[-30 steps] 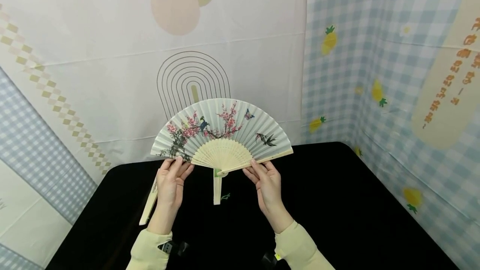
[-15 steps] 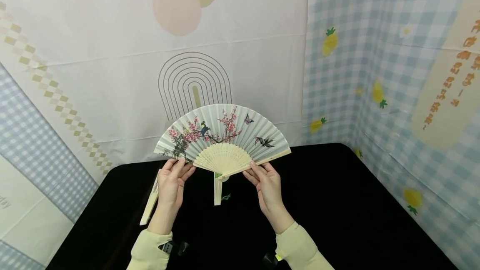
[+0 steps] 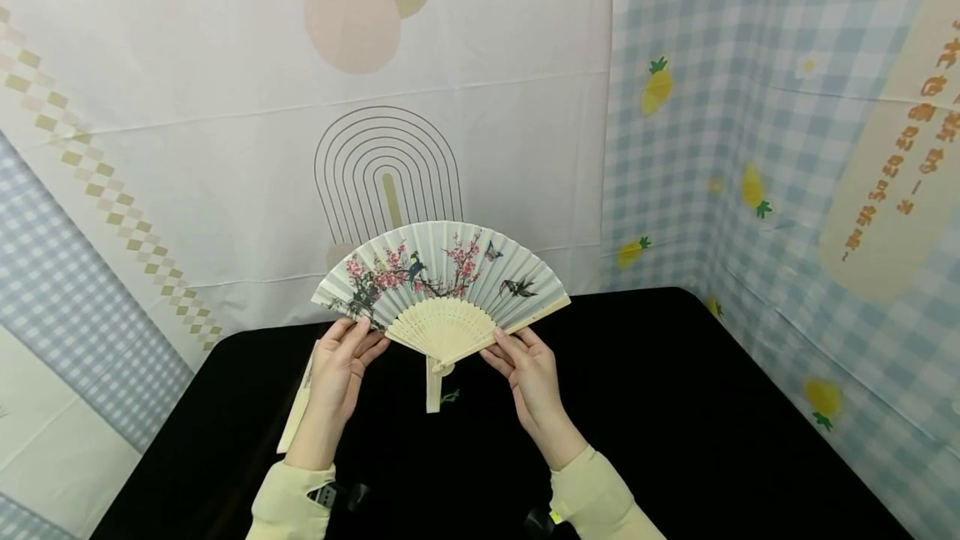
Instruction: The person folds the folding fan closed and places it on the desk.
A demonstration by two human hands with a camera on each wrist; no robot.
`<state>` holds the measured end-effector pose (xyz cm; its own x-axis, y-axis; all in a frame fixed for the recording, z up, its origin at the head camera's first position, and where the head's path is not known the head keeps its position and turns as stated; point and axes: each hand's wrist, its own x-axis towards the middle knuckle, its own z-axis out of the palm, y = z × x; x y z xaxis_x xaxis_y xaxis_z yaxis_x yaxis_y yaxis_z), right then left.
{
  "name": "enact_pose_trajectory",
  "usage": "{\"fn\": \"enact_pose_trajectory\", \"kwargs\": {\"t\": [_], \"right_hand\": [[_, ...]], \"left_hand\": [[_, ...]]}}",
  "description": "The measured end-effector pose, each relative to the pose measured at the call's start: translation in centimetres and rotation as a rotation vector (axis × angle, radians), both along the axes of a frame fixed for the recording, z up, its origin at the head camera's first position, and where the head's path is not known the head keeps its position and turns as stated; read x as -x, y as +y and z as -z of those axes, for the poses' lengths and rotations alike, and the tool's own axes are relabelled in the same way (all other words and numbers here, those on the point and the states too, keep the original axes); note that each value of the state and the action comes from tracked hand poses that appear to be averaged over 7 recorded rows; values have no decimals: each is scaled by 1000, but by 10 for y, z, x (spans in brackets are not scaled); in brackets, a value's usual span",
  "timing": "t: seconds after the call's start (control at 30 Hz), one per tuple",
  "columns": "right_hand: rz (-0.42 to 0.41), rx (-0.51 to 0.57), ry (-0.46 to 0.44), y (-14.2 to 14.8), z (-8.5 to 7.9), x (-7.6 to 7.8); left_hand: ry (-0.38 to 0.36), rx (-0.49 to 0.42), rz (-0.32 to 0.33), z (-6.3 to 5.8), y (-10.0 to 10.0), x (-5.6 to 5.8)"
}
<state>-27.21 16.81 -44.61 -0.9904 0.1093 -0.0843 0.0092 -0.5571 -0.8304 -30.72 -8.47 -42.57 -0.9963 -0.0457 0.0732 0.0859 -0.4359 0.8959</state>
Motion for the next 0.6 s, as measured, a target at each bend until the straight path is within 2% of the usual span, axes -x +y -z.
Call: {"fn": "enact_pose_trajectory", "kwargs": {"t": [0.6], "right_hand": [[-18,-17,-15,0,2,2]], "left_hand": [[24,16,45,0,-1,1]]}}
